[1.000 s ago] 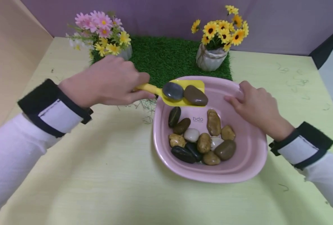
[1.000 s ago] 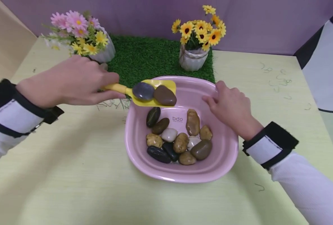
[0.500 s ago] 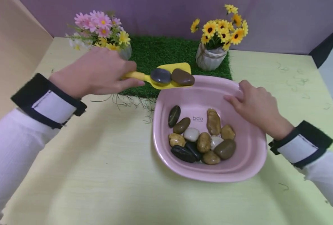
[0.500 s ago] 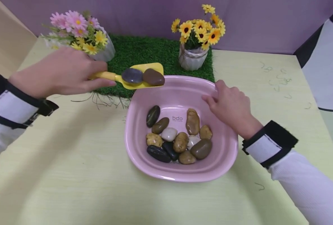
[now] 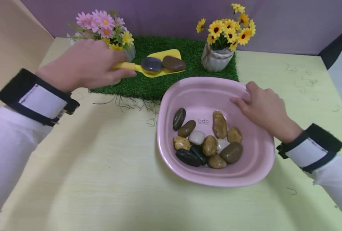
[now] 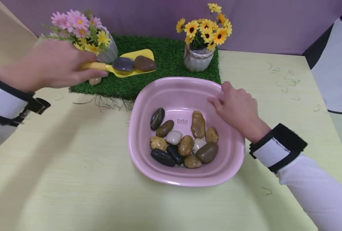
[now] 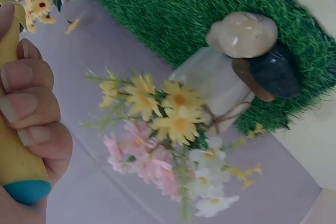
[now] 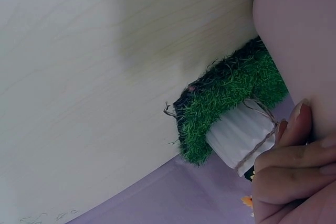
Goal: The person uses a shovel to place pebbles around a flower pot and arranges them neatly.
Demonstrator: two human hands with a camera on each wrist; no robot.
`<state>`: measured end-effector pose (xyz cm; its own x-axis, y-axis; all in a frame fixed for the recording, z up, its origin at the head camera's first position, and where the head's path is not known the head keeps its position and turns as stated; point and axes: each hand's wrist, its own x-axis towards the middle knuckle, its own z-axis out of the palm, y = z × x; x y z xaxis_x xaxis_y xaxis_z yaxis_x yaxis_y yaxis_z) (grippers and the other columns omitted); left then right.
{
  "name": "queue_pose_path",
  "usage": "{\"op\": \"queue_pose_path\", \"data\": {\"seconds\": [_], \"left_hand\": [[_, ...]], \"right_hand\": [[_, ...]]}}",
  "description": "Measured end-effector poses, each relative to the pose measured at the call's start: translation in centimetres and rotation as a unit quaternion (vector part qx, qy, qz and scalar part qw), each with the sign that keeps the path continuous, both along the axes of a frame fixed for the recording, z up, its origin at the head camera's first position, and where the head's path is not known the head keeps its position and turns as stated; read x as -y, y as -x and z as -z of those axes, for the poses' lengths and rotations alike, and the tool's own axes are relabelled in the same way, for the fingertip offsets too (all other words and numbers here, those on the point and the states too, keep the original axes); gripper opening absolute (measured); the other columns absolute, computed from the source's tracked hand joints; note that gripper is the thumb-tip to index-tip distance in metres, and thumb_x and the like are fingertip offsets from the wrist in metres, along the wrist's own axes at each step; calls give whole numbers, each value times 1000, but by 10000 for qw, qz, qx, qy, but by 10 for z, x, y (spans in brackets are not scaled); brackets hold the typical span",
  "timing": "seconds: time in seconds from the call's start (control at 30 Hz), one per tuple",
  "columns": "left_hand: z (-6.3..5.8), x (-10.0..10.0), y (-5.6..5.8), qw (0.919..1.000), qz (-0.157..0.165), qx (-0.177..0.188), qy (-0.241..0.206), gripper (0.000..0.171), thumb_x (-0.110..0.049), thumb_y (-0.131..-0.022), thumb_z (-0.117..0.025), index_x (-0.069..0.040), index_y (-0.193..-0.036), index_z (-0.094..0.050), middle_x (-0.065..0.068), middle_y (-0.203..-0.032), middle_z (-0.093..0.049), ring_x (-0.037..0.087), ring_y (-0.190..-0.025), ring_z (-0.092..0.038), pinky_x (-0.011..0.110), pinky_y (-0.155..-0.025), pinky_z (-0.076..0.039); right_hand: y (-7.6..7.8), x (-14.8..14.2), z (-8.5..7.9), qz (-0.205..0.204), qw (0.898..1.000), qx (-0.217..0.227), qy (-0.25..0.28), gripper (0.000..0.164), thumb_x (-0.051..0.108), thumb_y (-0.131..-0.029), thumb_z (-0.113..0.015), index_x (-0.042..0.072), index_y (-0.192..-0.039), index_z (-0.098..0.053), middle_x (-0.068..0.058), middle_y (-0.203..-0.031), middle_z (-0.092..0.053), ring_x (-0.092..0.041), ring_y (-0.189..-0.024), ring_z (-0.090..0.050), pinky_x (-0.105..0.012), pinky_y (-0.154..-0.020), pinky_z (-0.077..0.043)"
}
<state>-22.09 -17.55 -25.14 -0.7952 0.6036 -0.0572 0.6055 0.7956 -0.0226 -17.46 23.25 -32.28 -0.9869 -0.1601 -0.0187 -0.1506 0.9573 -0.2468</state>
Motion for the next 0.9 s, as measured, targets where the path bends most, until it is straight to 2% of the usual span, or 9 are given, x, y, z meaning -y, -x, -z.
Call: {"op": "queue_pose_path", "data": {"seconds": [0.13, 0.3, 0.37, 0.53, 0.6, 0.73, 0.9], "left_hand": [[1, 10, 6, 9997, -175, 131, 68, 53, -50, -101, -45, -2, -103, -65, 5, -61, -60, 19, -48, -51, 32, -47, -42], [5, 22, 10, 9992, -361, 169, 72, 56, -52, -101, -44, -1, -102, -66, 6, -61, -57, 19, -48, -49, 31, -45, -38], [8, 26, 11, 9991, -384, 147, 67, 57, -53, -101, -43, -1, -104, -66, 5, -58, -55, 19, -47, -47, 30, -45, -37], [16, 43, 15, 9984, -436, 81, 364, 56, -53, -102, -41, -1, -96, -64, 3, -53, -46, 18, -43, -42, 30, -43, -33], [19, 49, 16, 9978, -466, 104, 470, 56, -52, -102, -42, -1, -93, -64, 3, -53, -46, 18, -42, -42, 30, -43, -34], [24, 59, 18, 9970, -554, 223, 497, 59, -52, -102, -40, 1, -99, -65, 4, -55, -50, 18, -43, -44, 30, -44, -36], [30, 70, 22, 9961, -615, 279, 573, 57, -53, -103, -37, -2, -93, -61, 5, -58, -51, 19, -46, -47, 32, -47, -38]], "right_hand": [[0, 0, 1, -11, 10000, 11, 12, 47, 49, -97, -55, 3, -95, -46, -13, -63, -45, -24, -47, -50, -35, -39, -39], [0, -1, 0, -30, 10000, -31, -3, 46, 47, -97, -56, 2, -96, -47, -13, -63, -46, -24, -47, -51, -34, -38, -39], [0, -1, 0, -24, 10000, -19, -2, 46, 47, -97, -56, 2, -96, -47, -13, -63, -46, -24, -47, -50, -34, -38, -39], [1, 0, 1, -47, 10000, 2, 23, 46, 47, -97, -56, 2, -95, -47, -13, -63, -46, -24, -47, -50, -34, -38, -39], [0, 0, 1, -48, 10000, -7, 21, 46, 47, -97, -56, 2, -95, -47, -13, -63, -45, -24, -47, -50, -33, -38, -39], [0, -1, 0, -41, 10000, -28, -5, 45, 46, -97, -56, 2, -96, -47, -13, -63, -45, -24, -47, -50, -33, -38, -38], [0, -1, 0, -45, 10000, -35, -20, 46, 47, -97, -55, 1, -97, -47, -13, -63, -45, -24, -47, -49, -34, -38, -38]]}}
